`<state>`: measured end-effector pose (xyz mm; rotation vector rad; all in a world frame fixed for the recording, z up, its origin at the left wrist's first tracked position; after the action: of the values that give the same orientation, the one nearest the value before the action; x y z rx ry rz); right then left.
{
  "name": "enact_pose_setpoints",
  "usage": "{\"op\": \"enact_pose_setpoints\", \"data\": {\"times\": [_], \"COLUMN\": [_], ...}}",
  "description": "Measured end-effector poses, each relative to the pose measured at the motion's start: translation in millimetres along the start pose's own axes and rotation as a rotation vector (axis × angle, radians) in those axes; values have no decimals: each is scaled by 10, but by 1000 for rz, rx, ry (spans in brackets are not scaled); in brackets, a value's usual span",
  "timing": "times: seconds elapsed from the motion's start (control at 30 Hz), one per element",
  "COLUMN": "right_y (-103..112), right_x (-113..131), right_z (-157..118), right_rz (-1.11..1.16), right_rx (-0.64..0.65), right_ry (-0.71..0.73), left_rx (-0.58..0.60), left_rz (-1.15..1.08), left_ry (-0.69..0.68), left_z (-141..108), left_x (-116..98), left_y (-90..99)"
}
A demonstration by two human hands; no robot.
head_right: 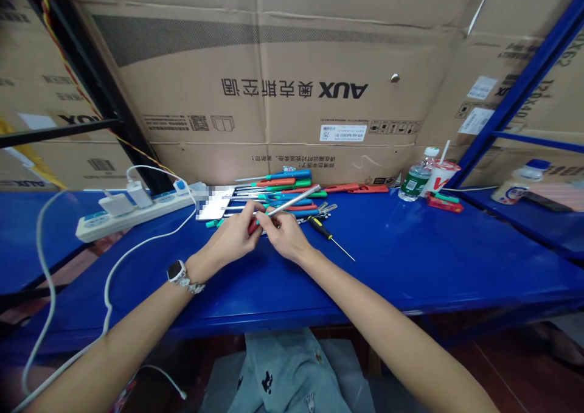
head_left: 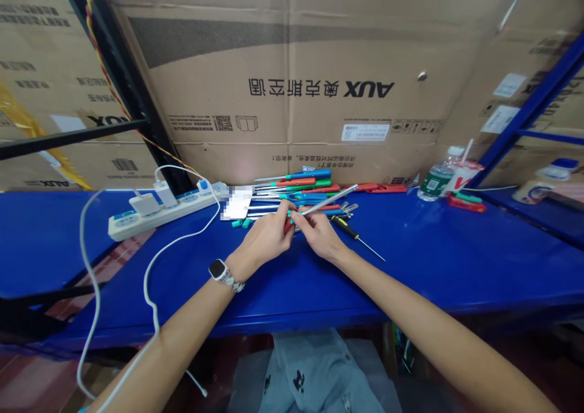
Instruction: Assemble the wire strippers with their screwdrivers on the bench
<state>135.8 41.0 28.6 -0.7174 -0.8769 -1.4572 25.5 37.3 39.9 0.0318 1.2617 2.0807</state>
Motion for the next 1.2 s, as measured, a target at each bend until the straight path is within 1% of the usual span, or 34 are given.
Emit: {"op": "enact_pose_setpoints", "data": {"times": [0.13, 0.23, 0.3, 0.37, 0.47, 0.57, 0.63, 0.83, 0.97, 1.1, 1.2], "right_y": [67, 113, 175, 241, 317, 396, 422, 327, 288, 286, 304], "right_x": [33, 20, -23, -81, -142, -137, -103, -48, -4, -3, -45], "right_z": [-25, -23, -8, 8, 26, 27, 20, 22, 58, 77, 62], "right_rz": [-44, -36, -13, 13, 34, 13, -19, -17, -82, -117, -129], "right_rx": [-67, -117, -178, -229, -268, -347, -393, -387, -405, -403, -376], "right_ry": [22, 12, -28, -79, -128, -124, -98, -46, 21, 17, -9], "left_rx": [-1, -12, -30, -30, 27, 84, 99, 99, 101, 94, 93], "left_rz": [-88, -118, -64, 39, 153, 154, 128, 112, 124, 145, 172], "left_ry": [-19, -54, -74, -74, -53, -22, -8, -19, 5, 21, 15], "left_z": [14, 0, -9, -10, -4, -4, -8, -25, -29, -35, -35], "left_x": [-64, -62, -20, 43, 108, 112, 104, 94, 91, 85, 86], "left_y": [6, 60, 124, 178, 196, 157, 121, 29, 12, 14, 9]}}
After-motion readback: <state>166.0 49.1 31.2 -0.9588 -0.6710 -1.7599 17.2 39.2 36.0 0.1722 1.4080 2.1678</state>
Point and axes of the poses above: each hand's wrist, its own z-axis towards the middle knuckle, its own y-axis out of the back of the hand, x = y × z, the point moved 7 cm from there along z, towards the middle knuckle, and after that the axes turned 11 degrees about -x, right-handed, at the moved point
